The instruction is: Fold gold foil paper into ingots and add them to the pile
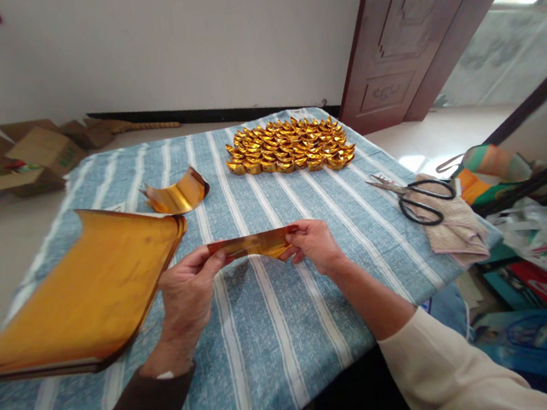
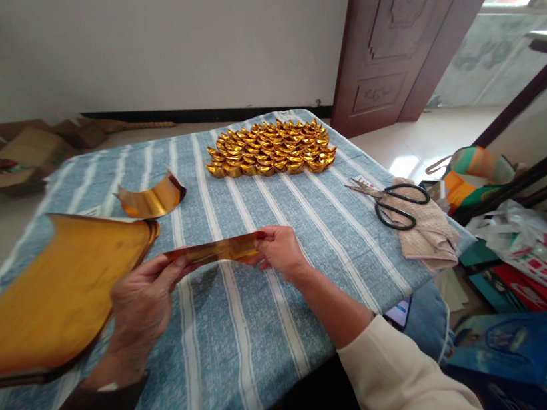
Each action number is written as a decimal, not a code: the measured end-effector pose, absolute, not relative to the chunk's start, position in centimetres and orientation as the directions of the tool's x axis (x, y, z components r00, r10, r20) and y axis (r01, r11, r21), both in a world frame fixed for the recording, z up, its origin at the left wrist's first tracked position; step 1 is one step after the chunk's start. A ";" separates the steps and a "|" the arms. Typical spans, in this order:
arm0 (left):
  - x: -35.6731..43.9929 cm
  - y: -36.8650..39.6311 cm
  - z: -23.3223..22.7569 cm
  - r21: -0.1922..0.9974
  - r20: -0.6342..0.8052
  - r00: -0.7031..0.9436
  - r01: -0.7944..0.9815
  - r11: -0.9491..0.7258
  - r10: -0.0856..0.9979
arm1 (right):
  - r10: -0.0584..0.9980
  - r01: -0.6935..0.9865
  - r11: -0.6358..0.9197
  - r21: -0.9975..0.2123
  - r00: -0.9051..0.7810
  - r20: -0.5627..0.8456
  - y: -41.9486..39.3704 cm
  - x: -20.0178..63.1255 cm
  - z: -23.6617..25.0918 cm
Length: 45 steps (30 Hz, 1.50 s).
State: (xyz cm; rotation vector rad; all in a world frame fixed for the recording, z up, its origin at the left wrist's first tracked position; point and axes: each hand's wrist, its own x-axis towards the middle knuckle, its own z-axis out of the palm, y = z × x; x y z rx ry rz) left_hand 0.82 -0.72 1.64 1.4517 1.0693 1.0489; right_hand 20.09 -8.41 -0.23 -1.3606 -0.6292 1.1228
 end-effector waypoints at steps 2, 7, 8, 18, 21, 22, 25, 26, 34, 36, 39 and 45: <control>0.7 -0.6 1.4 0.993 0.074 0.250 0.075 -0.096 0.965 | 0.885 -0.226 -0.113 -0.968 0.420 -0.201 -8.3 20.3 -0.5; 0.9 -0.7 1.5 0.991 0.108 0.275 0.047 -0.126 0.955 | 0.872 -0.130 -0.013 -0.991 0.484 -0.075 -8.2 20.7 -1.0; 0.9 -0.7 1.5 0.988 0.124 0.280 0.052 -0.144 0.952 | 0.866 -0.097 0.018 -0.995 0.498 -0.033 -8.2 20.8 -1.0; 0.2 0.1 0.9 0.853 0.378 0.440 0.176 -0.491 0.815 | 0.833 0.163 0.294 -0.942 0.440 0.336 -8.2 21.5 -1.9; -0.1 0.7 0.1 0.739 0.449 0.503 0.255 -0.624 0.738 | 0.852 0.314 0.270 -0.910 0.362 0.378 -8.4 21.8 -2.2; -0.2 0.9 -0.2 0.692 0.466 0.526 0.284 -0.663 0.711 | 0.853 0.373 0.275 -0.886 0.330 0.404 -8.5 21.9 -2.3; -0.6 1.4 -1.1 0.554 0.482 0.605 0.349 -0.755 0.634 | 0.855 0.491 0.286 -0.823 0.257 0.450 -8.8 22.2 -2.6; -0.7 1.5 -1.3 0.514 0.477 0.631 0.364 -0.777 0.612 | 0.859 0.509 0.280 -0.814 0.246 0.449 -8.9 22.2 -2.6; -1.0 1.7 -3.2 0.284 0.448 0.786 0.326 -0.902 0.425 | 0.896 0.669 0.178 -0.722 0.193 0.400 -9.5 22.6 -2.9; -1.0 1.8 -3.4 0.251 0.448 0.801 0.314 -0.916 0.397 | 0.900 0.709 0.143 -0.691 0.196 0.388 -9.7 22.6 -2.9; -1.0 1.7 -3.3 0.251 0.442 0.804 0.315 -0.915 0.398 | 0.909 0.758 0.093 -0.646 0.201 0.366 -9.8 22.6 -2.9; -0.6 1.1 -2.7 0.306 0.425 0.784 0.347 -0.887 0.453 | 0.925 0.808 0.018 -0.588 0.210 0.317 -10.0 22.7 -2.7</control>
